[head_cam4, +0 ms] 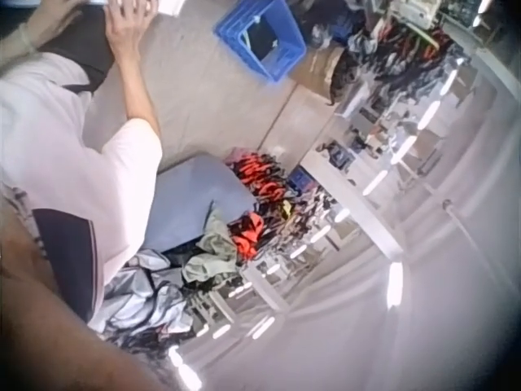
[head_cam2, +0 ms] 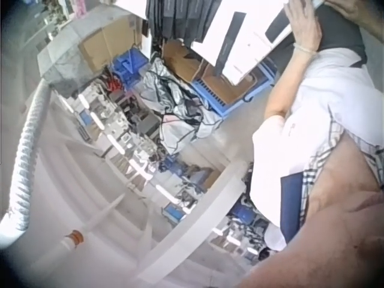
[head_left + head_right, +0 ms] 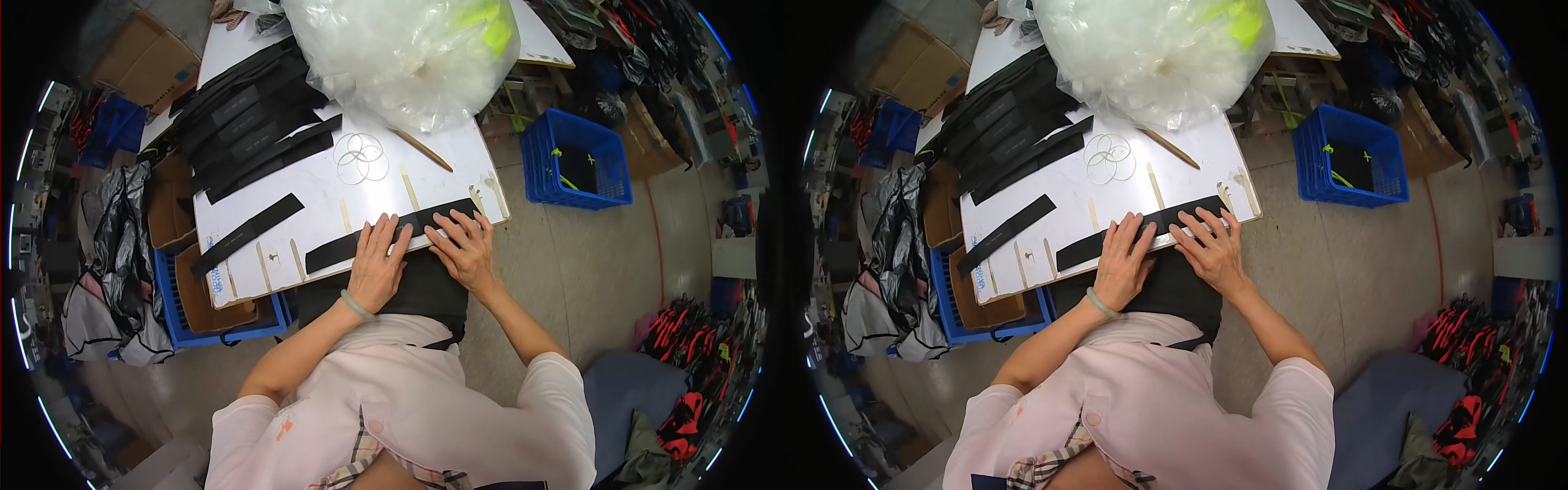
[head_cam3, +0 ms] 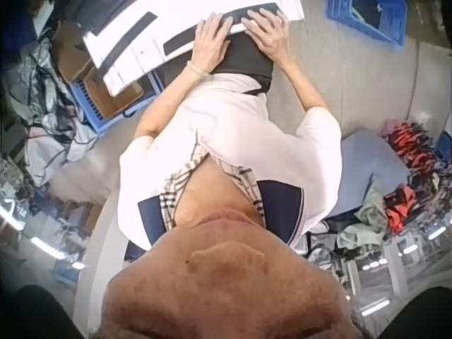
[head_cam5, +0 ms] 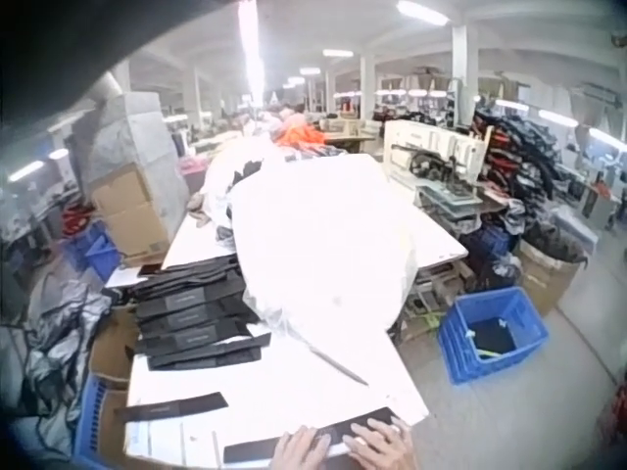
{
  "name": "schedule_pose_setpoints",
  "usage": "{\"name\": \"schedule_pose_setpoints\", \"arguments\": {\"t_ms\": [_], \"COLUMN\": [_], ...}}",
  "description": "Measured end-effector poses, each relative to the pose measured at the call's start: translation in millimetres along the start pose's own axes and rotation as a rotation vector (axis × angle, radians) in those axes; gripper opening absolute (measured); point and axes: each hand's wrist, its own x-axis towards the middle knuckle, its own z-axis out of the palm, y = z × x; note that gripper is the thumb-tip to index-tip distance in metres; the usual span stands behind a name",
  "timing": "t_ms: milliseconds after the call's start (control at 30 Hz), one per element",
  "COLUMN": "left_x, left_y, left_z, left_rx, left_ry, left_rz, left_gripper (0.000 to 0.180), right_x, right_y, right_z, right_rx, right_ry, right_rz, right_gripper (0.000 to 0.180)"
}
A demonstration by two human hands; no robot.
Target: Assembling and organizing black fabric straps and components at a workstation.
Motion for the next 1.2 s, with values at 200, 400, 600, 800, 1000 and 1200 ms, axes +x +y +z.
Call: {"name": "schedule_pose_setpoints", "arguments": {"t_ms": [200, 400, 600, 800, 1000, 1200], "left_x": [-0.4, -4.1, -3.7, -3.7, -3.8, -6.0], "left_y": [3.9, 3.4, 2.0, 1.6, 0.6, -3.5], "left_z": [5.7, 23.7, 25.8, 25.9, 23.6, 22.3], "left_rx": [0.123, 0.110, 0.164, 0.176, 0.165, 0.193], "left_ry": [0.002, 0.078, 0.128, 0.119, 0.112, 0.104], "left_rz": [0.046, 0.025, 0.067, 0.072, 0.080, 0.076], "left_gripper": [0.054, 0.052, 0.053, 0.052, 0.052, 0.052], "right_x": [-4.0, -6.3, -7.6, -8.7, -6.4, 7.9], "right_y": [-2.2, -5.1, 0.8, 3.1, 1.4, -9.3], "right_z": [2.1, 3.2, 8.1, 10.2, 8.9, -3.5], "right_rx": [-0.005, -0.021, -0.031, -0.043, -0.043, 0.015], "right_ry": [0.028, 0.004, 0.024, 0.045, 0.036, 0.015], "right_rz": [0.008, 0.018, -0.008, 0.000, -0.001, 0.026], "right_gripper": [0.037, 0.041, 0.043, 0.037, 0.034, 0.029]}}
